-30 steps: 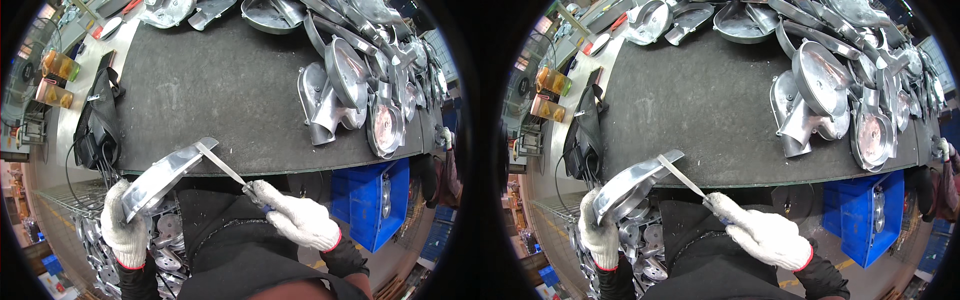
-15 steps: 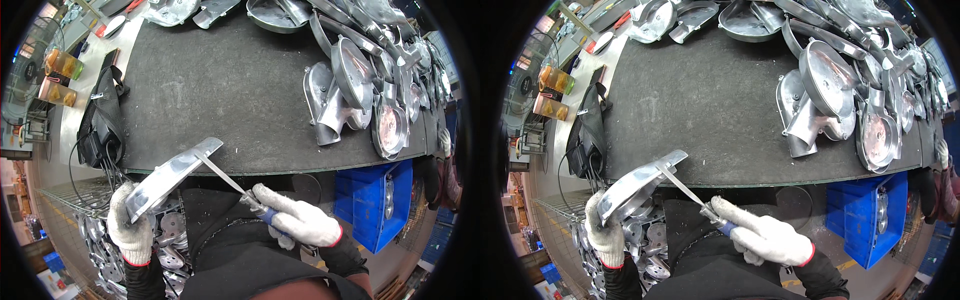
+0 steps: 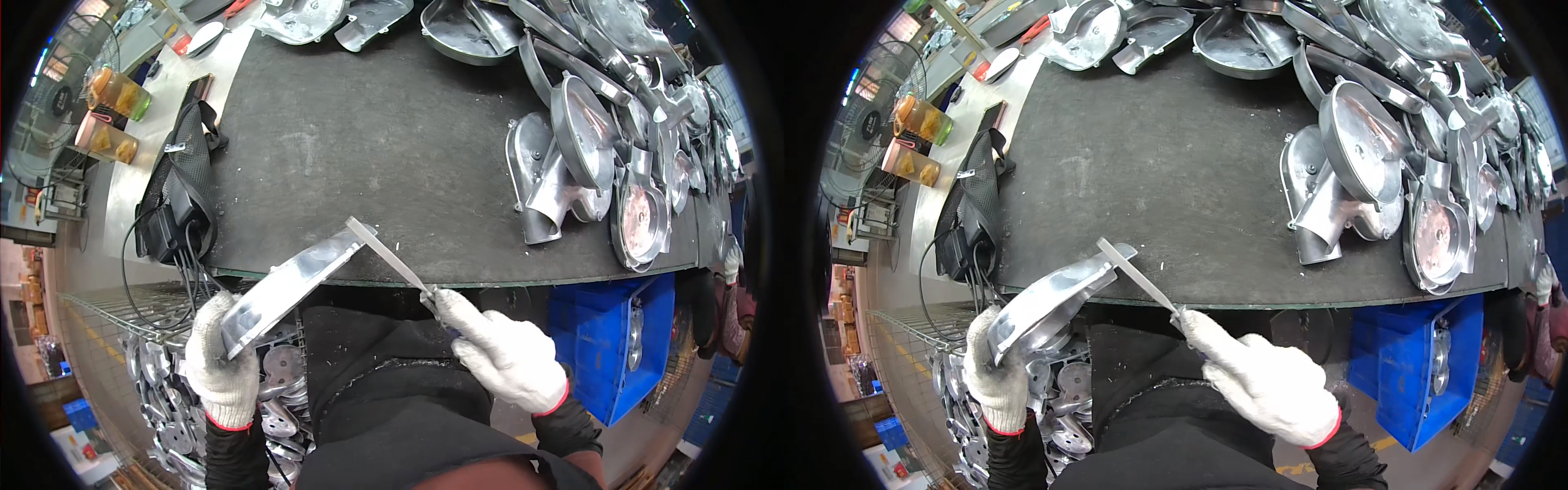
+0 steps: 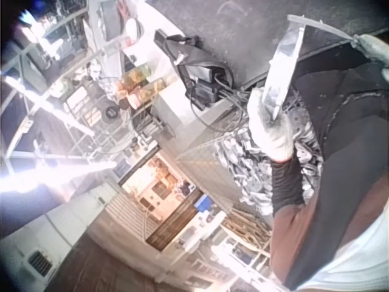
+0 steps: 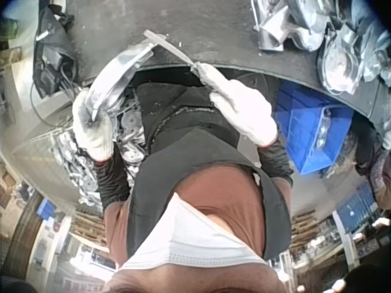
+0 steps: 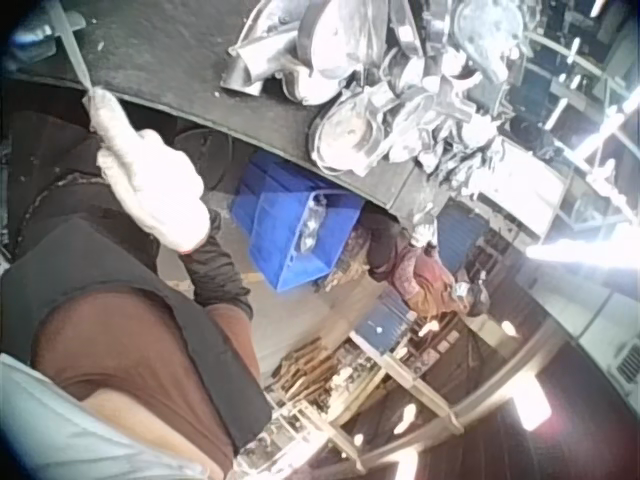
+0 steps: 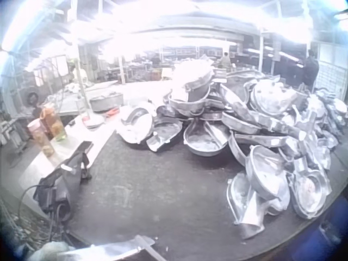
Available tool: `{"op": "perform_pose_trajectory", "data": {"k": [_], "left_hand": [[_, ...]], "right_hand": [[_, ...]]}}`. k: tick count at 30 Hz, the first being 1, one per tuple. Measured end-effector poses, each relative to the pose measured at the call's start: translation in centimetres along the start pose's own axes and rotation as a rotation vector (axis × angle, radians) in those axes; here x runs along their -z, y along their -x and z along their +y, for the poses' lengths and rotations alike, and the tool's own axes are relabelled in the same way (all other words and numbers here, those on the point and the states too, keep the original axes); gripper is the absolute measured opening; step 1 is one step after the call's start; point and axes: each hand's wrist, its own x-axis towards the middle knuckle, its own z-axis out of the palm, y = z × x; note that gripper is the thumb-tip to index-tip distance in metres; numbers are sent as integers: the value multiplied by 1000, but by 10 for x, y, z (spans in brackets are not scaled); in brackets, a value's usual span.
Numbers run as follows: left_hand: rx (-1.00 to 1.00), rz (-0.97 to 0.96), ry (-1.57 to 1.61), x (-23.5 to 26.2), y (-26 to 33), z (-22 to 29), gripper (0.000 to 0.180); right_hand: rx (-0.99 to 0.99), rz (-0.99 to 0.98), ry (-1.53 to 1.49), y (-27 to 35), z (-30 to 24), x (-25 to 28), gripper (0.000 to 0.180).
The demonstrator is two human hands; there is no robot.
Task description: The person files and smooths the edges of cast metal housing components with a hand file at a workbench.
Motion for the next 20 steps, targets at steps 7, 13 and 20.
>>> {"op": "perform_pose_trajectory", "data": {"k": [7, 13, 20], "left_hand": [[-89, -2, 23, 1, 5, -8, 36], [11, 5, 214, -3, 6, -14, 38], [-25, -63, -113, 7, 8, -4, 32]], "right_hand": [[-371, -547, -1504, -5, 10, -9, 72], [-352, -536, -1472, -4, 9, -14, 75], [-231, -466, -1556, 0, 11, -28, 77]]}}
